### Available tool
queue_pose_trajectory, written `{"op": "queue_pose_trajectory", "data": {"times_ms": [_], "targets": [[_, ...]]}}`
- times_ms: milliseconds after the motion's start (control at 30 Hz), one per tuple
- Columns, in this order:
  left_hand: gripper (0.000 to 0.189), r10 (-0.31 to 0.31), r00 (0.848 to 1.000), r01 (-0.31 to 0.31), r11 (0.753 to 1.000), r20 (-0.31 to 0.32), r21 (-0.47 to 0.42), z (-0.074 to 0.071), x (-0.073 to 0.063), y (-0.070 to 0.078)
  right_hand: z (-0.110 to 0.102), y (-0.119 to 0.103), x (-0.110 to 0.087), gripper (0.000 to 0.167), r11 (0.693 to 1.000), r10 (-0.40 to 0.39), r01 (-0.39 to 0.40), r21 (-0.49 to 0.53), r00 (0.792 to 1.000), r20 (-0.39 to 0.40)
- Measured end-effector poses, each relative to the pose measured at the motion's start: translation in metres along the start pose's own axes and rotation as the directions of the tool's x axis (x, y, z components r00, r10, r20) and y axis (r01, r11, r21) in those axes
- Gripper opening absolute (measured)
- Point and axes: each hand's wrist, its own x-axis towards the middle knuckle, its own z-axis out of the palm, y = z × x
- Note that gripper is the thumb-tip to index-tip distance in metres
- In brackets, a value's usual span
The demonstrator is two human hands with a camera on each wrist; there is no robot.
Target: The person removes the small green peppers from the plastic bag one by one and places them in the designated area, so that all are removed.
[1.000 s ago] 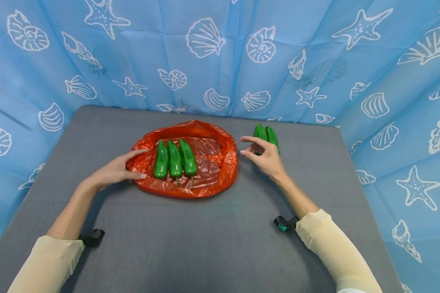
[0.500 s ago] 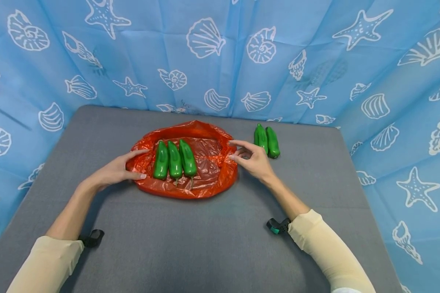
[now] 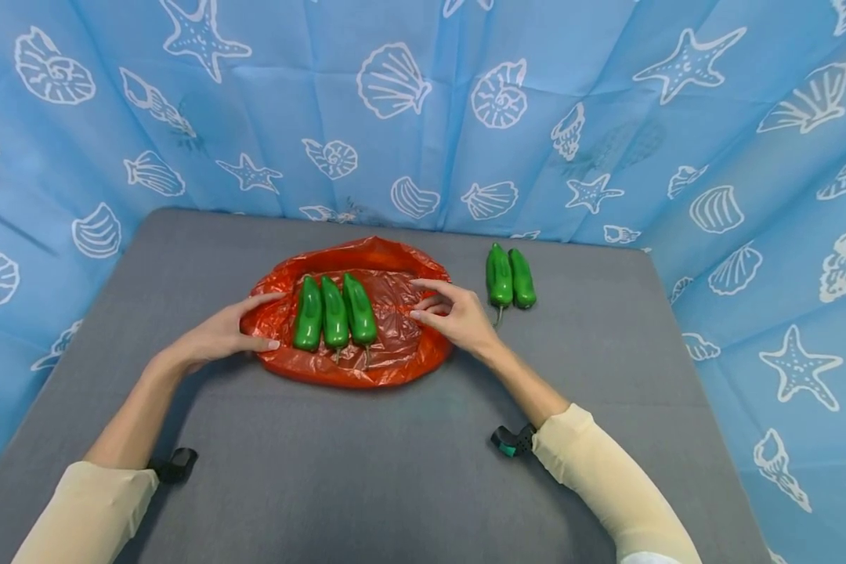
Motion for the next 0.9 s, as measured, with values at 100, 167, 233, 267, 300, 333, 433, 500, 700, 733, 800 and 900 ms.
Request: {"op": "queue_pose_trajectory", "data": {"times_ms": [100, 167, 233, 267, 300, 333, 433, 500, 700, 733, 800, 900], "targets": [[0.088, -0.006, 1.0, 0.006, 1.0, -0.004, 0.013, 0.0, 0.001, -0.001, 0.005, 0.004, 0.005, 0.046, 1.0, 0.012, -0.012, -0.013, 1.0, 0.01], [0.088, -0.006, 1.0, 0.006, 1.0, -0.004, 0.019, 0.0, 0.002, -0.001, 0.008, 0.005, 0.008, 0.047, 1.0, 0.015, -0.014, -0.014, 1.0, 0.021], [0.089, -0.004, 1.0, 0.004, 1.0, -0.002, 0.014, 0.0, 0.002, -0.001, 0.011, 0.011, 0.011, 0.049, 0.999, 0.018, -0.017, -0.027, 1.0, 0.024], [0.088, -0.003, 1.0, 0.003, 1.0, -0.001, 0.01, -0.001, 0.002, -0.001, 0.013, 0.015, 0.013, 0.05, 0.999, 0.022, -0.021, -0.033, 0.999, 0.026], [0.088, -0.004, 1.0, 0.004, 1.0, 0.0, 0.004, -0.001, 0.002, -0.002, 0.015, 0.016, 0.014, 0.051, 0.999, 0.027, -0.026, -0.037, 0.999, 0.028], [0.088, -0.005, 1.0, 0.005, 1.0, 0.0, 0.002, -0.001, 0.001, -0.002, 0.017, 0.017, 0.015, 0.052, 0.999, 0.032, -0.031, -0.041, 0.999, 0.031], [0.089, -0.013, 1.0, 0.013, 1.0, -0.001, 0.002, -0.001, 0.001, -0.001, 0.022, 0.017, 0.018, 0.053, 0.997, 0.049, -0.046, -0.059, 0.997, 0.051], [0.088, -0.013, 1.0, 0.013, 1.0, 0.0, 0.014, -0.001, 0.001, -0.001, 0.026, 0.017, 0.019, 0.053, 0.996, 0.066, -0.061, -0.066, 0.995, 0.068], [0.089, -0.015, 1.0, 0.015, 1.0, 0.006, 0.021, 0.0, 0.001, -0.001, 0.036, 0.013, 0.021, 0.055, 0.99, 0.108, -0.097, -0.107, 0.988, 0.107], [0.089, -0.02, 1.0, 0.02, 1.0, 0.005, 0.017, 0.0, 0.001, -0.001, 0.038, 0.012, 0.022, 0.056, 0.988, 0.113, -0.1, -0.114, 0.987, 0.111], [0.09, -0.026, 1.0, 0.026, 1.0, 0.002, 0.015, 0.0, 0.001, 0.0, 0.041, 0.011, 0.023, 0.057, 0.985, 0.126, -0.11, -0.133, 0.985, 0.119], [0.09, -0.028, 1.0, 0.028, 0.999, 0.0, 0.017, 0.0, 0.001, 0.001, 0.046, 0.01, 0.024, 0.058, 0.979, 0.15, -0.13, -0.16, 0.981, 0.124]]}}
